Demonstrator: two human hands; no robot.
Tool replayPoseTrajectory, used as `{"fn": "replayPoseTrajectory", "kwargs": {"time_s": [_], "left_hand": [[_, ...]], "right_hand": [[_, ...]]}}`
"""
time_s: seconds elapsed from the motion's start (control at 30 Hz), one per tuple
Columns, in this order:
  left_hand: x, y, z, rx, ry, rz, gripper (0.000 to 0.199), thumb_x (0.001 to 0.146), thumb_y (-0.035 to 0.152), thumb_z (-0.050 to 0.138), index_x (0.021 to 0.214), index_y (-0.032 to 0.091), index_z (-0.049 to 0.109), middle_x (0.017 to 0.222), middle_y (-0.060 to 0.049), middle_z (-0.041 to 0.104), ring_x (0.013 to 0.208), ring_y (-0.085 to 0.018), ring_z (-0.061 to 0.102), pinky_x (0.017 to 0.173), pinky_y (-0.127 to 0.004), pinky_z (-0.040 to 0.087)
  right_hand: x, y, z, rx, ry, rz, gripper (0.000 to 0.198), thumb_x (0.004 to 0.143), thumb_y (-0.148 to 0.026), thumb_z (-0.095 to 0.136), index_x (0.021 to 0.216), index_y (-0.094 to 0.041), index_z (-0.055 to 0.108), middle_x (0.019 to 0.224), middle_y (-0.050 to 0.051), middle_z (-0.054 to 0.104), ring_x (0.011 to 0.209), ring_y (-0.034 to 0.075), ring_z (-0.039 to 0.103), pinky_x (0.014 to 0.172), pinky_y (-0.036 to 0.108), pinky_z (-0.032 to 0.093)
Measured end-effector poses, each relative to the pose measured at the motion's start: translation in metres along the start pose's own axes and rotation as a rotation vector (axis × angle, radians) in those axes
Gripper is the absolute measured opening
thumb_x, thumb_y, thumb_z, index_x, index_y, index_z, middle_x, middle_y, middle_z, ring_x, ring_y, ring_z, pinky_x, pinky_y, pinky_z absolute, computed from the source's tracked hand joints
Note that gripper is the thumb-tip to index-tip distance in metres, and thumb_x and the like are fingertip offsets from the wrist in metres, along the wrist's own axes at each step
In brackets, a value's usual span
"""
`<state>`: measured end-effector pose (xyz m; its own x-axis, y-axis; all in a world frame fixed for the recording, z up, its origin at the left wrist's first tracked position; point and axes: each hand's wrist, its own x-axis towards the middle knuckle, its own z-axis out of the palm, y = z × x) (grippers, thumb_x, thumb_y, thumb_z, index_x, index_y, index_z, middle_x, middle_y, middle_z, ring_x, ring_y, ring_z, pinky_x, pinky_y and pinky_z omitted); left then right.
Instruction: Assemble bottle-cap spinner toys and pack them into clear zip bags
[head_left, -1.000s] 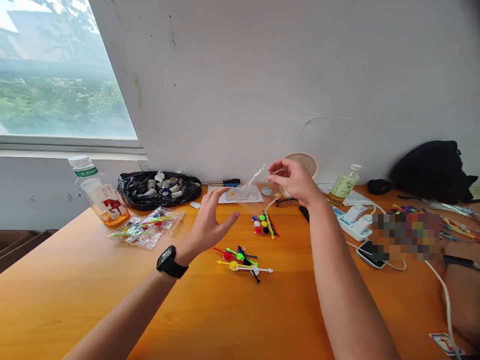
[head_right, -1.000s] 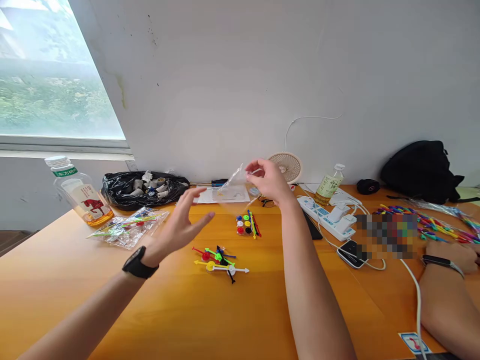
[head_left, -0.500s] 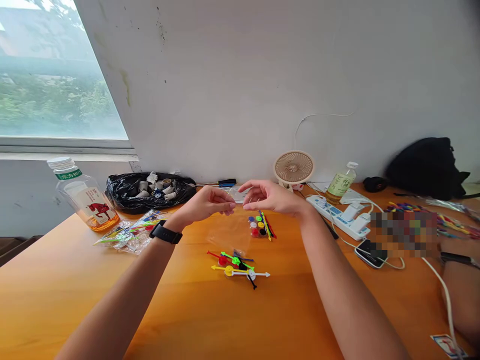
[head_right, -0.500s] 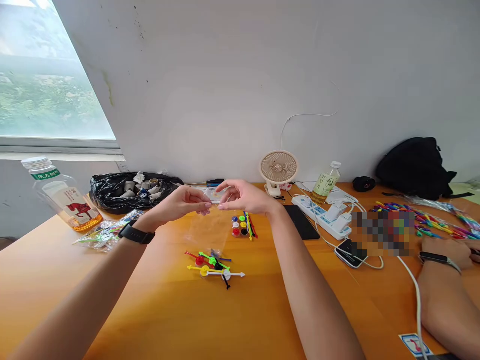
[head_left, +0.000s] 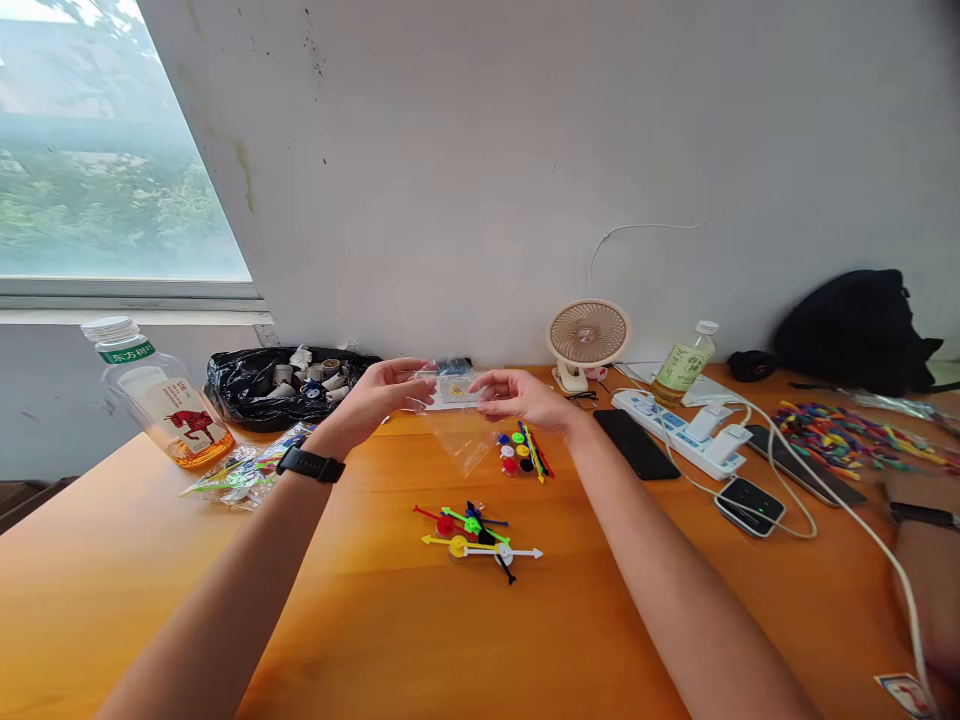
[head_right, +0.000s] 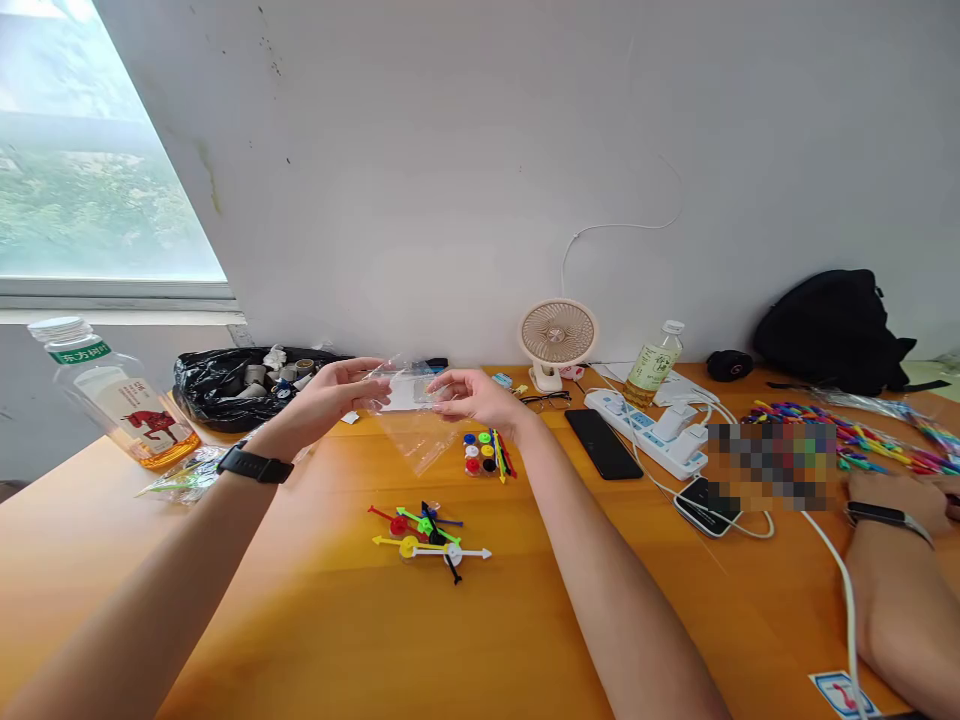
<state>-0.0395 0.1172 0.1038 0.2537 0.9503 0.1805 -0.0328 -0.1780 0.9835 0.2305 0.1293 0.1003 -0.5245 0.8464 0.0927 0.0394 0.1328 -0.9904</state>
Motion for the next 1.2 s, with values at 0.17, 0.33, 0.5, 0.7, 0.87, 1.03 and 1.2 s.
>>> {"fn": "replayPoseTrajectory", "kwargs": {"time_s": [0.17, 0.33, 0.5, 0.7, 0.87, 1.03, 1.2], "left_hand": [[-0.001, 0.002, -0.016, 0.123, -0.008, 0.002, 0.041, 0.074, 0.049, 0.09, 0.093, 0.014, 0.079, 0.091, -0.013, 0.079, 0.082, -0.021, 0.074, 0.066, -0.027, 0.06], [0.0, 0.0, -0.025, 0.085, -0.032, -0.025, 0.048, 0.066, 0.044, 0.096, 0.097, 0.014, 0.078, 0.09, -0.011, 0.08, 0.079, -0.021, 0.075, 0.074, -0.032, 0.063], [0.0, 0.0, -0.028, 0.067, 0.044, 0.032, 0.047, 0.069, 0.047, 0.093, 0.099, 0.015, 0.077, 0.091, -0.01, 0.079, 0.082, -0.021, 0.076, 0.08, -0.034, 0.062], [-0.009, 0.009, -0.046, 0.047, -0.177, 0.066, 0.049, 0.078, 0.067, 0.077, 0.076, 0.017, 0.074, 0.088, -0.014, 0.078, 0.093, -0.032, 0.074, 0.089, -0.045, 0.058], [-0.013, 0.01, -0.036, -0.061, -0.316, -0.011, 0.075, 0.085, 0.087, 0.049, 0.105, 0.021, 0.077, 0.121, -0.016, 0.076, 0.115, -0.037, 0.07, 0.096, -0.048, 0.056], [-0.02, 0.006, -0.007, 0.041, -0.71, -0.104, 0.082, 0.084, 0.08, 0.063, 0.15, 0.031, 0.056, 0.142, -0.016, 0.065, 0.128, -0.037, 0.064, 0.106, -0.051, 0.05], [-0.021, 0.003, 0.005, 0.047, -0.756, -0.17, 0.073, 0.085, 0.063, 0.072, 0.15, 0.033, 0.057, 0.123, -0.014, 0.073, 0.105, -0.031, 0.073, 0.092, -0.046, 0.057]], "right_hand": [[0.001, 0.0, -0.004, 0.023, 0.167, -0.069, 0.038, 0.065, -0.033, 0.095, 0.097, -0.019, 0.078, 0.084, 0.0, 0.072, 0.081, 0.013, 0.066, 0.074, 0.023, 0.055], [0.006, 0.001, -0.009, 0.207, 0.417, -0.156, 0.042, 0.058, -0.03, 0.097, 0.093, -0.021, 0.076, 0.088, 0.0, 0.074, 0.086, 0.014, 0.068, 0.081, 0.027, 0.057], [0.003, 0.001, -0.017, 0.287, 0.306, -0.008, 0.051, 0.054, -0.023, 0.098, 0.1, -0.022, 0.077, 0.086, 0.0, 0.074, 0.081, 0.014, 0.069, 0.075, 0.027, 0.058], [-0.002, -0.01, -0.014, 0.097, 0.268, -0.126, 0.031, 0.062, -0.031, 0.094, 0.083, -0.021, 0.074, 0.084, -0.002, 0.072, 0.078, 0.013, 0.066, 0.075, 0.026, 0.053], [-0.009, -0.028, 0.008, -0.122, 0.023, -0.183, 0.022, 0.073, -0.032, 0.087, 0.081, -0.019, 0.071, 0.082, -0.001, 0.071, 0.08, 0.014, 0.066, 0.082, 0.029, 0.052], [-0.014, -0.042, 0.026, -0.307, 0.017, -0.261, 0.013, 0.079, -0.029, 0.08, 0.08, -0.019, 0.071, 0.083, 0.002, 0.073, 0.083, 0.017, 0.067, 0.082, 0.031, 0.052], [-0.022, -0.052, 0.029, -0.423, -0.009, -0.295, 0.009, 0.084, -0.025, 0.073, 0.08, -0.02, 0.068, 0.087, 0.004, 0.077, 0.091, 0.02, 0.073, 0.087, 0.034, 0.055]]}}
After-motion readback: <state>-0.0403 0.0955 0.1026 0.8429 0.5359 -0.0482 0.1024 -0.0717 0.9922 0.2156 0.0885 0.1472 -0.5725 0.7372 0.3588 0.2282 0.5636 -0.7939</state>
